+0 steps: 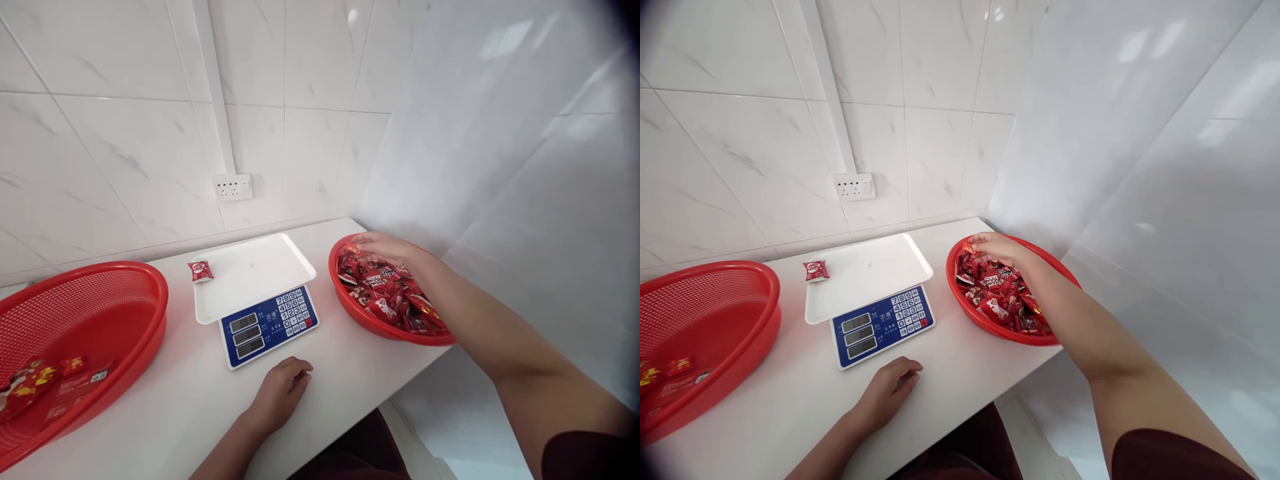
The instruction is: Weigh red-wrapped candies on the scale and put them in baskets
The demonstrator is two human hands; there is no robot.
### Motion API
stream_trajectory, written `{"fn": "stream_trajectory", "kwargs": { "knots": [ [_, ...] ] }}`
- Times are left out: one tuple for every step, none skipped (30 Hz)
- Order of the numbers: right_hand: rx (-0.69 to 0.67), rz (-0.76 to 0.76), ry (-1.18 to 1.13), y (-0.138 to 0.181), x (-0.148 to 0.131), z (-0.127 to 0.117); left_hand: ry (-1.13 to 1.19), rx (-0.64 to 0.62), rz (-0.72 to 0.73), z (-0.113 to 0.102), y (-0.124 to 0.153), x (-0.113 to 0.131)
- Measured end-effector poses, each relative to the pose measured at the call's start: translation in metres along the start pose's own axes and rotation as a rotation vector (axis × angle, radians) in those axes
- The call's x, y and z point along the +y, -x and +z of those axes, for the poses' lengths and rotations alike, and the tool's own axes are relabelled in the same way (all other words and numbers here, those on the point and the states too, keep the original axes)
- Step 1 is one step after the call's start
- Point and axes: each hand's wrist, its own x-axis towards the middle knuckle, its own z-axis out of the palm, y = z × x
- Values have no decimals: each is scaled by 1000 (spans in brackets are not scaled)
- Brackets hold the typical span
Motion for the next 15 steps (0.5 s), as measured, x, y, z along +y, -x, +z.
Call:
{"fn": "stream_trajectory", "kwargs": {
  "knots": [
    [-12,-21,-45,0,-7,5,1,-1,0,0,0,-1],
    [-26,-45,-89,-1,-15,12,4,-1,-2,0,0,-1],
    [-46,-76,-127,-3,-22,18,7,0,-4,-1,0,-2],
    [-66,-112,-140,-4,-28,23,12,2,-9,-1,0,-2],
    [-81,-145,-128,-6,-32,28,19,6,-14,-2,0,-2],
    [-89,-168,-93,-8,-35,30,26,12,-18,-2,0,-3],
    [-87,-179,-44,-9,-34,30,34,18,-20,-3,0,-3],
    [-76,-172,15,-10,-30,28,41,24,-20,-3,0,-3],
    [-57,-151,76,-9,-23,24,47,28,-17,-3,0,-3],
    [-38,-118,131,-8,-14,18,50,29,-13,-3,1,-3],
    [-28,-86,183,-5,-2,11,51,28,-8,-3,1,-3],
    [-25,-60,248,0,10,4,48,26,-4,-3,1,-3],
    [-34,-39,319,6,23,-4,45,24,0,-3,1,-4],
    [-52,-24,396,13,35,-11,40,22,2,-2,1,-4],
    [-76,-18,480,20,46,-17,37,20,3,-2,1,-4]
  ]
}}
